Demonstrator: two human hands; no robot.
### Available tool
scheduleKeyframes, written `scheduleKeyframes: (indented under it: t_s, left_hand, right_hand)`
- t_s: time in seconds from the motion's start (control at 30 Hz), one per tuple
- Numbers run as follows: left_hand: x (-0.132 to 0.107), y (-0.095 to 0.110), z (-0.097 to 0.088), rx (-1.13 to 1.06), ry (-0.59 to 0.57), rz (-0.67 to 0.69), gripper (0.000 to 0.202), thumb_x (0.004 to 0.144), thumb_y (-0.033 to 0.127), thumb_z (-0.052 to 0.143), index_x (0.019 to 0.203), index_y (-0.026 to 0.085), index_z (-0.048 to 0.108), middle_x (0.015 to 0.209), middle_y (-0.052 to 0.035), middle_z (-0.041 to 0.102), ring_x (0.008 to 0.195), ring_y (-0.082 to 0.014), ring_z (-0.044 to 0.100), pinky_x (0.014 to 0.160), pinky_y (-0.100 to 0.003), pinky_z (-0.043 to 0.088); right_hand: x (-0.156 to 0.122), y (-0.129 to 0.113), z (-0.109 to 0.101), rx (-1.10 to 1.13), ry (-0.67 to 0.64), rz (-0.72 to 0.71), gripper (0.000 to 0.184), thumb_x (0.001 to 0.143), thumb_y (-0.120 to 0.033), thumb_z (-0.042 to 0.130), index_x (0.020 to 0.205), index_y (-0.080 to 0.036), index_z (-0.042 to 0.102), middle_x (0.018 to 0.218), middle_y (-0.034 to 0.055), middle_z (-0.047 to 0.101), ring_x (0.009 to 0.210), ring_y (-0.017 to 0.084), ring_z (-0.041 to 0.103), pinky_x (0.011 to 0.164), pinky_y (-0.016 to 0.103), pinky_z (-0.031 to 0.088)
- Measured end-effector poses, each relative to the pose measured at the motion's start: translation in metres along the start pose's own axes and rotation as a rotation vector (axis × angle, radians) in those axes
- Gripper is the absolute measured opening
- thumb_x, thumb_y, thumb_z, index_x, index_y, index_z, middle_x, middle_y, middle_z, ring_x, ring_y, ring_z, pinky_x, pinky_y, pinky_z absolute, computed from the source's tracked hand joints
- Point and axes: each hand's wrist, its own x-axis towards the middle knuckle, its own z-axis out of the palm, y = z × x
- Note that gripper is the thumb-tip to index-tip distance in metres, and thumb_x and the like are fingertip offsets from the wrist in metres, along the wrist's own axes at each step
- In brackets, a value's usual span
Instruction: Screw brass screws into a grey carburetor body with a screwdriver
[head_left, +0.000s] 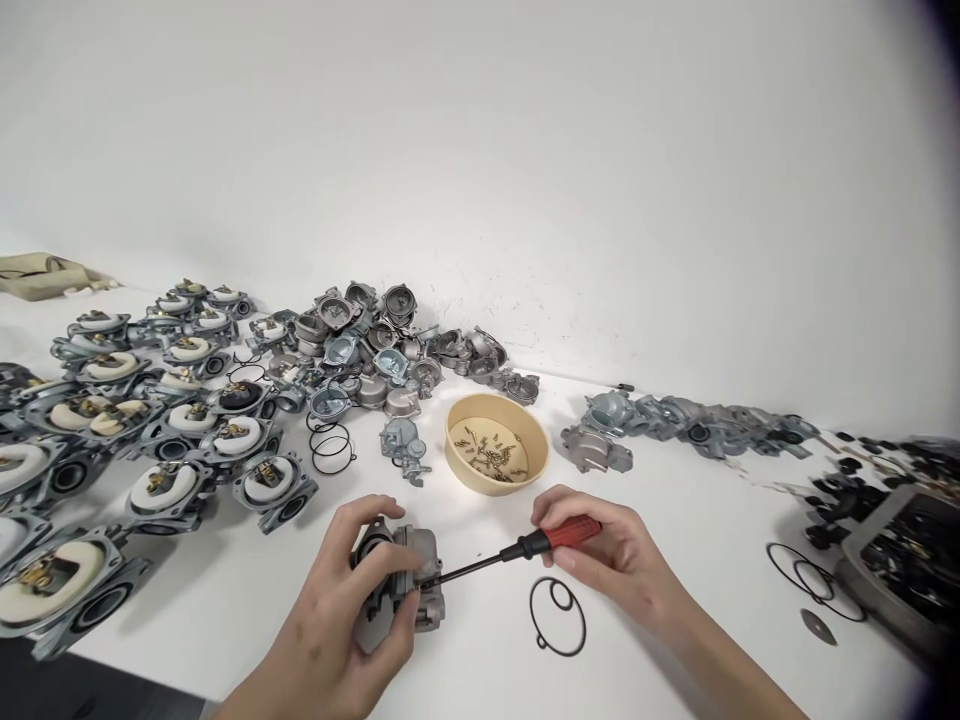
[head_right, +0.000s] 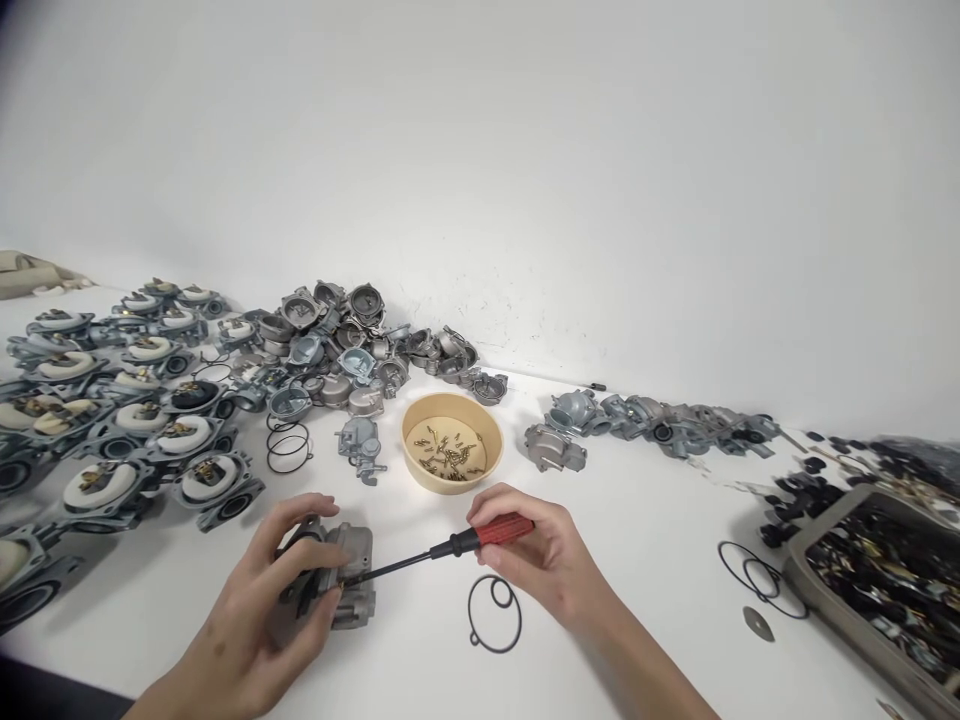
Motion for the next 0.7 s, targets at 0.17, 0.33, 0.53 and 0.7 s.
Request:
scheduleKeyframes:
  t_s: [0.17,0.33,0.53,0.7]
  left_hand:
    - [0.0036,0.0017,-0.0052,-0.005,-0.052,0.069,0.024,0.096,0.007,0.050,0.107,0.026,0.059,0.126,-0.0120,0.050,0.113,-0.0305,0.055,0.091,-0.045,0.050]
    - [0.0034,0.0007,-0.0057,0.011,-0.076,0.080,0.024,0.093,0.006,0.055,0.106,0.026,0.056,0.127,-0.0121,0.048,0.115,-0.0321,0.051,0.092,-0.049,0.049]
    - [0.0040,0.0000,-0.0044,-0.015,-0.044,0.113,0.024,0.092,0.004,0.054,0.102,0.025,0.058,0.123,-0.0124,0.050,0.111,-0.0312,0.054,0.088,-0.047,0.052]
    - [0.0033,-0.0015,-0.0039,-0.016,-0.039,0.111,0.025,0.094,0.003,0.052,0.100,0.026,0.060,0.125,-0.0122,0.050,0.113,-0.0309,0.055,0.089,-0.046,0.050]
  right_hand:
    - [-0.0007,0.0008,0.0003,-0.017,-0.018,0.011,0.017,0.100,-0.037,0.071,0.102,-0.022,0.079,0.103,0.0083,0.066,0.075,0.019,0.069,0.073,0.034,0.060]
    - [0.0002,-0.0013,0.0017,-0.042,-0.002,0.011,0.012,0.096,-0.035,0.078,0.101,-0.024,0.079,0.103,0.0074,0.068,0.082,0.019,0.069,0.075,0.031,0.059]
    - [-0.0011,0.0000,0.0034,0.026,-0.040,0.060,0.019,0.096,-0.039,0.077,0.103,-0.021,0.080,0.105,0.0086,0.068,0.079,0.020,0.073,0.076,0.034,0.061]
    - [-0.0021,0.0025,0.0047,0.058,-0.044,0.132,0.024,0.099,-0.041,0.073,0.102,-0.018,0.076,0.088,0.0057,0.070,0.056,0.016,0.070,0.063,0.032,0.058]
